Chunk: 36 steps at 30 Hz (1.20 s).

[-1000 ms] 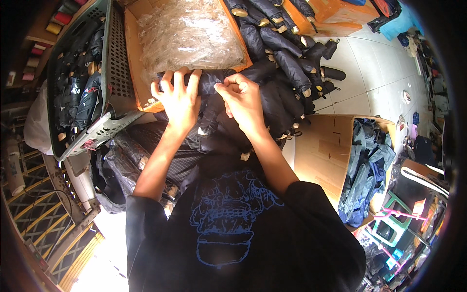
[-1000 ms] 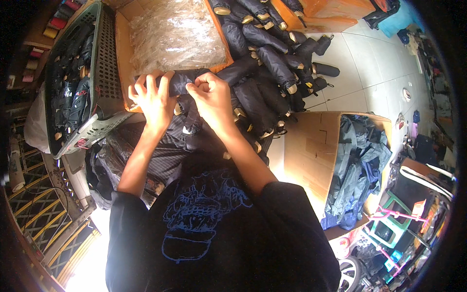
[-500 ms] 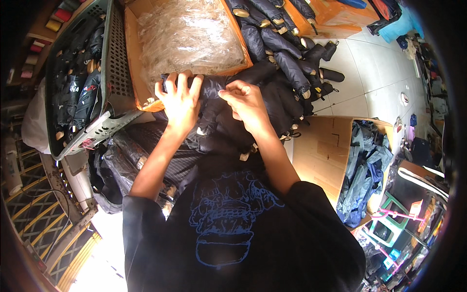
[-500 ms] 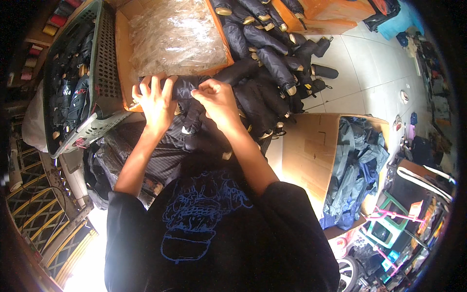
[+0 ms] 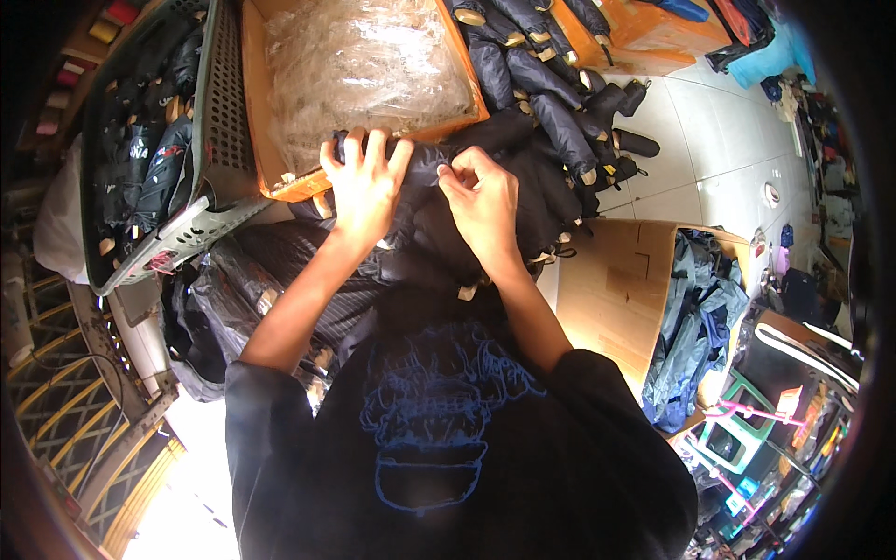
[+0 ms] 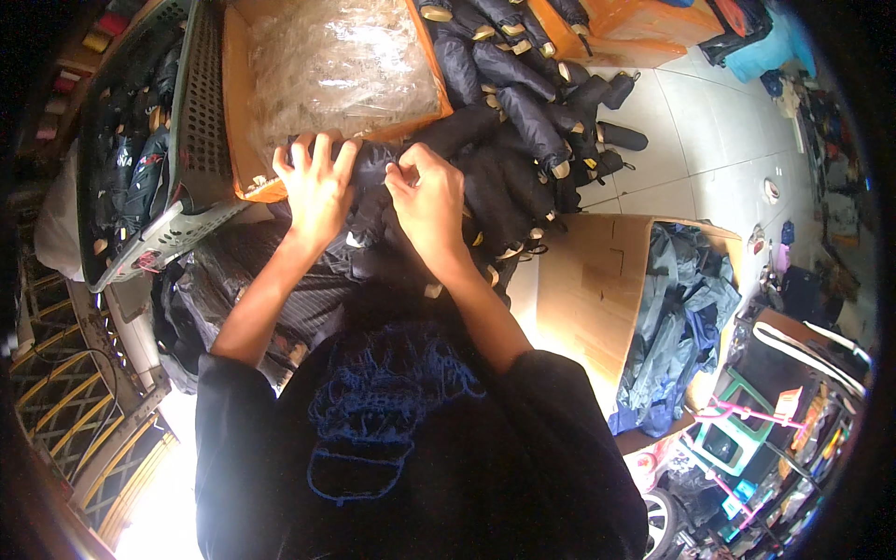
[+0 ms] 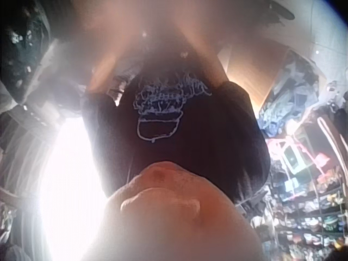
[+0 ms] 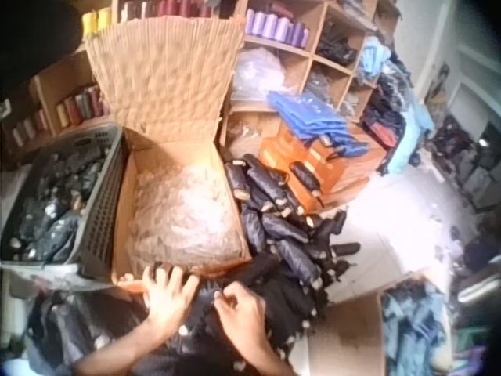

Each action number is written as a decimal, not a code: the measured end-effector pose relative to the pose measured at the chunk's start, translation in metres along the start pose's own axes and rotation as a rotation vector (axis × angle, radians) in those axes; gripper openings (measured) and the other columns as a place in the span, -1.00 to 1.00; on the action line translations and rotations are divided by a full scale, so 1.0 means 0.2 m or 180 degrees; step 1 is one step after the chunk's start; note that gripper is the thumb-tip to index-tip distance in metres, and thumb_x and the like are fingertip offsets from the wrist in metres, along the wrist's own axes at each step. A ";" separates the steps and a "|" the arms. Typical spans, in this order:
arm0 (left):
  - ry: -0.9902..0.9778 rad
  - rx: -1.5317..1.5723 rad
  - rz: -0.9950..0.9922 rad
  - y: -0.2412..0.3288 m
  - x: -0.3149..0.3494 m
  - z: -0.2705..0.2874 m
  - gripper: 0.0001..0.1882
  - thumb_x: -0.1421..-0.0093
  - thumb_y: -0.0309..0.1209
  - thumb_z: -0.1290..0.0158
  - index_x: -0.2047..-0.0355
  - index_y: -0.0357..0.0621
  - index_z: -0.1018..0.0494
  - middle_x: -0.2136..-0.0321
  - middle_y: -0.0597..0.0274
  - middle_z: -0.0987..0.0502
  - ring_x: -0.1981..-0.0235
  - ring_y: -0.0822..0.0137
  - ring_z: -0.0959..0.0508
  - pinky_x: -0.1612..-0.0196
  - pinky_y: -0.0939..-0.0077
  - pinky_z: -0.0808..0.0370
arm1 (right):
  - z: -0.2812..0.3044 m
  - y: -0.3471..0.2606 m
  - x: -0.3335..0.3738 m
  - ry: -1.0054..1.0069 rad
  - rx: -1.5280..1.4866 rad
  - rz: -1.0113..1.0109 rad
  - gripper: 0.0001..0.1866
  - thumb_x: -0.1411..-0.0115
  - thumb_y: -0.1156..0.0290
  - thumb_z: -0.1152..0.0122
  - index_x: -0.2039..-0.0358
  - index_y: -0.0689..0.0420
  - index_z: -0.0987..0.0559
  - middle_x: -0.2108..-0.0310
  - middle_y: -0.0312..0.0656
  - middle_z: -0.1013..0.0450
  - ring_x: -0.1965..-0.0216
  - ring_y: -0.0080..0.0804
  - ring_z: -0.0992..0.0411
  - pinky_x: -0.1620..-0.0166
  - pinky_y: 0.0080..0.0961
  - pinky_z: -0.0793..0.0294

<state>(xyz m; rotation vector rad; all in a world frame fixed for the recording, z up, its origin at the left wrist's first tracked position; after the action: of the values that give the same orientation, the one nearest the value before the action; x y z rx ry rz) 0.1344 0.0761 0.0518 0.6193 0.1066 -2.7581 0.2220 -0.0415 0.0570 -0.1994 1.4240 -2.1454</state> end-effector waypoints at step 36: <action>0.0461 0.0517 0.0230 -0.05 0.09 0.23 -0.31 0.39 -0.42 -0.29 0.09 0.19 -0.48 0.12 0.40 -0.39 0.03 0.18 -0.31 -0.08 0.03 -0.13 | 0.15 -0.30 0.02 -0.0075 0.0228 0.0530 -0.72 -0.12 0.44 -0.36 0.59 0.21 -0.42 0.75 -0.19 -0.38 0.72 -0.59 -0.33 0.62 -0.55 -0.27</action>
<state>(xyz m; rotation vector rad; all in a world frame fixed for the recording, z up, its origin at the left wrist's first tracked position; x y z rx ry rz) 0.0971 0.0750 0.0863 0.8482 -0.1068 -2.6676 0.2089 -0.0504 0.1217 -0.0762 1.3007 -2.0471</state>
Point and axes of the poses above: each hand's wrist, its own x-axis away from the middle knuckle, its own z-axis out of the back of the hand, y = z × x, the point moved 6 cm from there along -x, towards the middle knuckle
